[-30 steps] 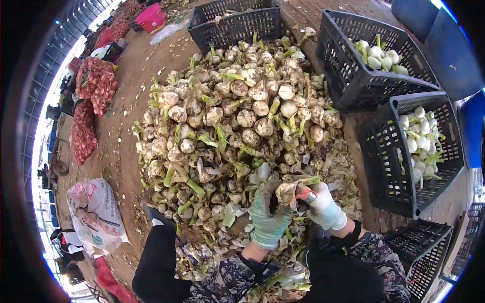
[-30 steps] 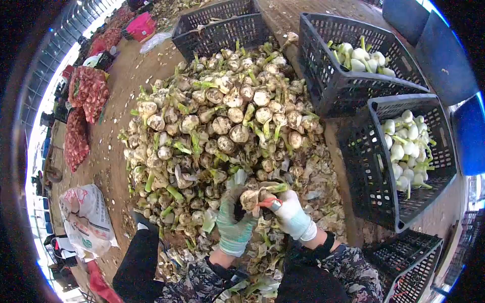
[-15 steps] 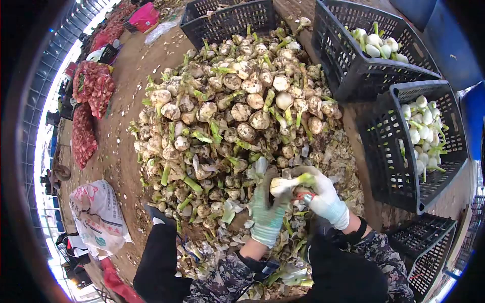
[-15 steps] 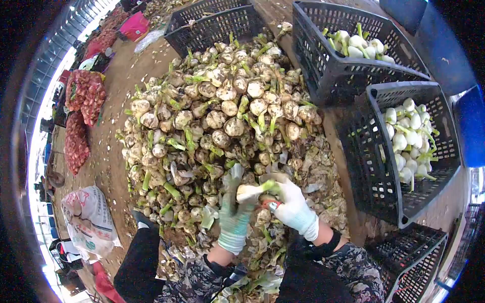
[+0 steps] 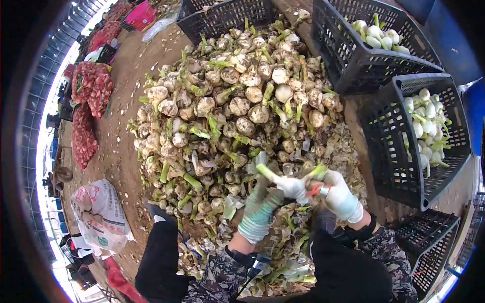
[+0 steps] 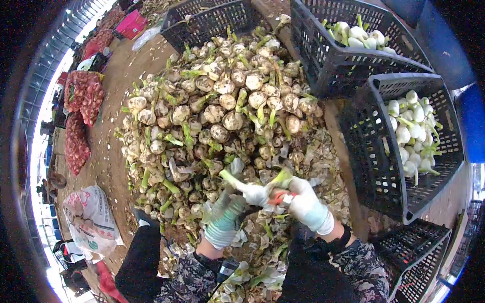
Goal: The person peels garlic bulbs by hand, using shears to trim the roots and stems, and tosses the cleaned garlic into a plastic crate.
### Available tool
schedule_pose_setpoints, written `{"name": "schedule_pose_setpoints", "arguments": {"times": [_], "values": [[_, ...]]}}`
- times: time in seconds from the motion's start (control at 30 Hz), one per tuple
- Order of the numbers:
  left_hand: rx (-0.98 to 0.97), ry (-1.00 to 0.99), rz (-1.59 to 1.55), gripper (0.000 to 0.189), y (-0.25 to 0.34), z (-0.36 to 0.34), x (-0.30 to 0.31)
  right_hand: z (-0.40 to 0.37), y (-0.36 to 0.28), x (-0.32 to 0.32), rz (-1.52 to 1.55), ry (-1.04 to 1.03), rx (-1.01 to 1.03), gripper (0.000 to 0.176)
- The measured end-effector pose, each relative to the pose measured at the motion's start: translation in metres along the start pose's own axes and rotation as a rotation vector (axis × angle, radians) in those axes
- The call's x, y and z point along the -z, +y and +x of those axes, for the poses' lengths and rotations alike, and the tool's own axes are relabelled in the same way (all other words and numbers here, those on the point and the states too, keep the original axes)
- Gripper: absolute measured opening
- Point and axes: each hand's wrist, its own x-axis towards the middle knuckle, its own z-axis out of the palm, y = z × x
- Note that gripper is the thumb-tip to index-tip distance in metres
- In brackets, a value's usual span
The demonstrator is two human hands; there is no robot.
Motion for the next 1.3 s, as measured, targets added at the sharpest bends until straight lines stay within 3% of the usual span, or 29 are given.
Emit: {"name": "schedule_pose_setpoints", "arguments": {"times": [0.03,0.07,0.13,0.2,0.23,0.27,0.33,0.37,0.4,0.47,0.53,0.57,0.6,0.67,0.73,0.8,0.87,0.93,1.0,1.03,1.13,1.17,1.2,1.3], "values": [[-0.078,-0.012,0.048,0.044,0.000,-0.002,-0.012,0.000,-0.003,-0.009,-0.093,-0.049,0.049,0.023],[0.025,0.050,0.124,0.045,0.004,-0.005,-0.012,0.000,0.004,-0.010,-0.136,-0.149,0.103,0.022],[0.047,-0.029,-0.143,0.042,0.008,-0.008,-0.010,0.000,-0.003,-0.013,-0.164,-0.193,0.189,0.022],[0.092,-0.116,-0.196,0.044,0.018,-0.015,-0.010,0.004,0.005,0.005,-0.182,-0.023,0.328,0.009],[0.138,-0.199,-0.254,0.045,0.022,-0.020,-0.011,0.016,-0.008,0.021,-0.919,0.065,0.731,0.012],[0.138,-0.198,-0.256,0.045,0.027,-0.022,-0.013,0.010,-0.017,0.025,-0.849,0.304,0.679,0.018],[0.125,-0.243,-0.219,0.054,0.035,-0.022,-0.015,0.023,0.010,0.039,-0.288,0.054,0.233,0.030],[0.109,-0.220,-0.118,0.061,0.031,-0.018,-0.010,0.010,0.017,0.020,-0.535,-0.031,0.011,0.042],[0.072,-0.262,-0.067,0.064,0.030,-0.013,-0.004,0.002,0.043,0.014,-1.178,-0.154,0.379,0.047],[-0.043,-0.227,0.250,0.064,0.026,-0.009,0.003,0.004,0.055,0.015,-1.340,-0.372,0.091,0.044],[-0.100,-0.228,0.311,0.064,0.015,-0.005,0.012,0.010,0.035,0.025,-1.075,-0.241,-0.275,0.039],[-0.163,-0.241,0.377,0.064,0.014,-0.004,0.015,0.013,0.029,0.027,-1.009,-0.211,0.051,0.041],[-0.158,-0.248,0.381,0.064,0.014,-0.004,0.013,0.009,0.022,0.022,-0.271,-0.094,-0.269,0.043],[-0.166,-0.195,0.454,0.060,0.014,-0.003,0.003,0.016,0.024,0.015,-0.153,-0.170,-0.063,0.042],[-0.133,-0.232,0.398,0.060,0.016,-0.007,-0.005,0.015,0.016,-0.003,-0.351,-0.196,-0.057,0.044],[0.021,-0.222,0.266,0.061,0.018,-0.008,-0.003,0.014,0.018,0.003,-0.353,-0.190,-0.024,0.053],[0.025,-0.206,0.328,0.062,0.017,-0.008,-0.002,0.019,0.021,0.020,-0.043,-0.207,-0.114,0.063],[0.014,-0.159,0.321,0.062,0.015,-0.008,-0.001,0.013,0.026,0.022,-0.082,-0.131,-0.114,0.063],[0.043,-0.125,0.372,0.062,0.008,-0.007,0.002,0.010,0.030,0.017,-0.331,-0.232,0.009,0.053],[0.038,-0.130,0.349,0.062,0.012,-0.008,-0.003,0.006,0.010,-0.005,-0.374,-0.076,0.018,0.043],[0.022,-0.143,0.292,0.063,0.012,-0.006,-0.001,0.002,0.009,-0.005,-0.422,-0.013,0.016,0.036],[0.003,-0.143,0.356,0.064,0.012,-0.006,0.002,-0.002,0.004,-0.011,-0.677,-0.026,0.167,0.033],[-0.013,-0.143,0.420,0.064,0.011,-0.007,0.004,-0.003,0.007,-0.014,-0.726,0.005,0.240,0.031],[-0.027,-0.147,0.504,0.064,0.014,-0.009,0.003,0.002,0.009,-0.011,-0.660,-0.027,0.062,0.029]]}}
